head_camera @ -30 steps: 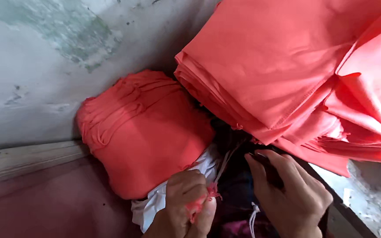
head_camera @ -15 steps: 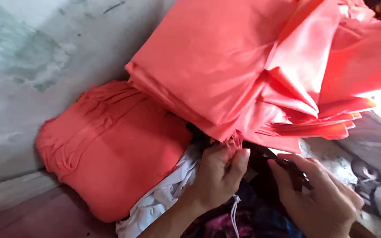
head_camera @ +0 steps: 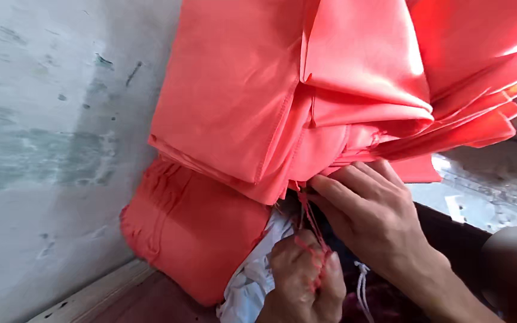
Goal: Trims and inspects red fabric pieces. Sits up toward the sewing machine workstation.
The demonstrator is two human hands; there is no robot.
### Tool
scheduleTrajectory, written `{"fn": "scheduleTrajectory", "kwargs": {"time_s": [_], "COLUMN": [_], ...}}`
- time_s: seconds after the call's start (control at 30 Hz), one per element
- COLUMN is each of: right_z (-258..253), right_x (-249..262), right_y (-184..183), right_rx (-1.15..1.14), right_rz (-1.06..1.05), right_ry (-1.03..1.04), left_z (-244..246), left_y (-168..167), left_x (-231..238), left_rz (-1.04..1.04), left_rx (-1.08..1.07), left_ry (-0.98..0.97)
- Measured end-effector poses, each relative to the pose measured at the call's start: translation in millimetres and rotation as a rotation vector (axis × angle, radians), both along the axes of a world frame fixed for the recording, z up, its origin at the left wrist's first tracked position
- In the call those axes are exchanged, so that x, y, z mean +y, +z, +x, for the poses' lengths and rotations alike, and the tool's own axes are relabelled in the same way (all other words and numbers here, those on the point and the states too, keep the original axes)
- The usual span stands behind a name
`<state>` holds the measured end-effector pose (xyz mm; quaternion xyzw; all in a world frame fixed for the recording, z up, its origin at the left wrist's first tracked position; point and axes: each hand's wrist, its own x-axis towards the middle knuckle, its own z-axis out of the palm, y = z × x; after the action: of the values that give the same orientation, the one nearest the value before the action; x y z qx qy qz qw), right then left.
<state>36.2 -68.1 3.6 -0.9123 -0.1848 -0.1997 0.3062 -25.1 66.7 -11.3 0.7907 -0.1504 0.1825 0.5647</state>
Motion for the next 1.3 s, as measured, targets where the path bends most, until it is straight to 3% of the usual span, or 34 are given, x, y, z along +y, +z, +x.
{"fn": "scheduleTrajectory", "kwargs": {"time_s": [0.2, 0.43, 0.6, 0.67, 0.73, 0.8, 0.87, 0.97, 1.03, 1.13, 1.3], "right_z": [-7.2, 2.5, -11.5, -17.0, -24.5, -32.1, -38.0, -40.8, -39.2, -31.1, -6.6], "right_x": [-3.7, -0.2, -35.8, -40.4, -32.8, -21.0, -12.9, -5.2, 2.3, 22.5, 65.6], "right_y": [-2.5, -1.4, -6.8, -10.8, -16.6, -19.7, -18.7, -16.2, -20.4, -22.7, -8.1], "right_rx": [0.037, -0.004, 0.006, 0.038, 0.073, 0.085, 0.075, 0.082, 0.113, 0.154, 0.107], "right_rz": [0.055, 0.052, -0.029, -0.055, -0.036, 0.0, 0.034, 0.042, -0.004, -0.093, -0.185], "right_ry": [-0.023, 0.154, 0.095, 0.065, 0.048, 0.05, 0.065, 0.055, 0.048, 0.038, 0.036], "left_z": [-6.4, -9.3, -28.6, -15.3, 0.4, 11.8, 19.8, 29.9, 26.3, 18.0, 18.4], "left_y": [6.6, 3.8, 4.4, 17.2, 27.3, 25.9, 23.8, 13.7, 5.9, -2.9, -10.7], "left_x": [15.2, 27.0, 50.0, 65.0, 70.5, 60.9, 51.9, 63.9, 72.4, 79.5, 99.7], "left_rz": [0.012, 0.044, -0.014, -0.038, -0.245, -0.605, -0.929, -1.074, -1.074, -0.913, -0.547], "left_rx": [-0.039, -0.091, 0.022, -0.025, -0.055, 0.022, 0.246, 0.625, 0.777, 0.855, 0.599], "left_ry": [-0.005, -0.097, 0.236, 0.226, 0.028, -0.051, 0.101, 0.265, 0.304, 0.269, 0.102]}}
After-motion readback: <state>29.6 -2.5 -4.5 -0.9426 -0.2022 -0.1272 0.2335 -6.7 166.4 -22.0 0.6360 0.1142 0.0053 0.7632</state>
